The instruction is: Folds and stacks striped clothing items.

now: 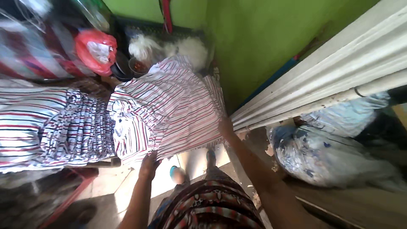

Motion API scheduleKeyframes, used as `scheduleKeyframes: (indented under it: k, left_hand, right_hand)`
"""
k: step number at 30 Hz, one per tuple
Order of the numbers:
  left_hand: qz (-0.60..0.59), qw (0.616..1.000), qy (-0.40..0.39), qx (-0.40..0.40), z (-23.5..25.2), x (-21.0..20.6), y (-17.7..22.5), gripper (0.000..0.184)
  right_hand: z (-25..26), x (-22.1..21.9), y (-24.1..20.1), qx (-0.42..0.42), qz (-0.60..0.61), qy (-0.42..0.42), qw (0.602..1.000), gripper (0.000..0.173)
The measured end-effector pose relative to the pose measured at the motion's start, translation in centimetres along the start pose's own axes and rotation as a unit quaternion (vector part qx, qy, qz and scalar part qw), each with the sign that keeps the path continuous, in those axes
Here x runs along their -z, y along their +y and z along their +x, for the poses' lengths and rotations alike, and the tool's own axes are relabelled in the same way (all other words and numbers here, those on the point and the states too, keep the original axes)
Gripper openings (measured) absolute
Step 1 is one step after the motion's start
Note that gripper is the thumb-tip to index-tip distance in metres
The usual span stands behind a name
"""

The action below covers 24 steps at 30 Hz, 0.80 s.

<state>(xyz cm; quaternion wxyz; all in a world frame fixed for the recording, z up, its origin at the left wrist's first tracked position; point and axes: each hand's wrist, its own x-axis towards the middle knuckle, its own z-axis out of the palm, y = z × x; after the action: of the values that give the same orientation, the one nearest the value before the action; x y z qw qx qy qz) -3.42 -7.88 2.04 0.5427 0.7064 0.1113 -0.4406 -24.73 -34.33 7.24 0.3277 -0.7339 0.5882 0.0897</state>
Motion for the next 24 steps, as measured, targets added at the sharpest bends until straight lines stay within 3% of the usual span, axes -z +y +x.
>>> scheduleKeyframes:
  k: [3, 6, 8, 10, 14, 17, 19, 24]
  left_hand:
    - [-0.001, 1.000, 0.007, -0.002, -0.2, 0.0, 0.2, 0.029]
    - [0.005, 1.000, 0.006, -0.012, -0.6, -0.2, 0.5, 0.031]
    - [0.004, 1.000, 0.009, -0.020, -0.7, -0.4, 0.6, 0.030]
    - [-0.001, 1.000, 0.008, -0.020, -0.4, -0.3, 0.4, 0.029]
    - [0.005, 1.000, -0.001, -0.013, -0.2, 0.1, -0.1, 0.031]
    - [0.014, 1.000, -0.002, -0.011, -0.3, 0.1, 0.0, 0.032]
    - [0.018, 1.000, 0.003, -0.003, -0.3, -0.1, 0.1, 0.032]
    - [0.018, 1.000, 0.009, 0.005, 0.1, 0.0, 0.2, 0.030]
  right_hand:
    - [-0.2, 4.4, -1.8, 0.083, 0.052, -0.037, 0.995, 0.044]
    - [-2.6, 9.4, -4.4, 0.111, 0.191, -0.033, 0.975, 0.045]
    - [-3.2, 9.6, -3.7, 0.101, 0.278, -0.024, 0.955, 0.046]
    - [-2.5, 6.4, -1.4, 0.053, 0.306, -0.036, 0.950, 0.050]
    - [-1.4, -0.1, 2.3, -0.005, 0.150, -0.057, 0.987, 0.049]
    - [-1.8, -0.8, 1.7, -0.050, 0.018, -0.033, 0.998, 0.047]
    - [-1.9, -0.8, 1.2, -0.086, -0.005, -0.036, 0.996, 0.048]
    - [-1.6, -1.4, 1.2, -0.062, -0.051, -0.072, 0.994, 0.045]
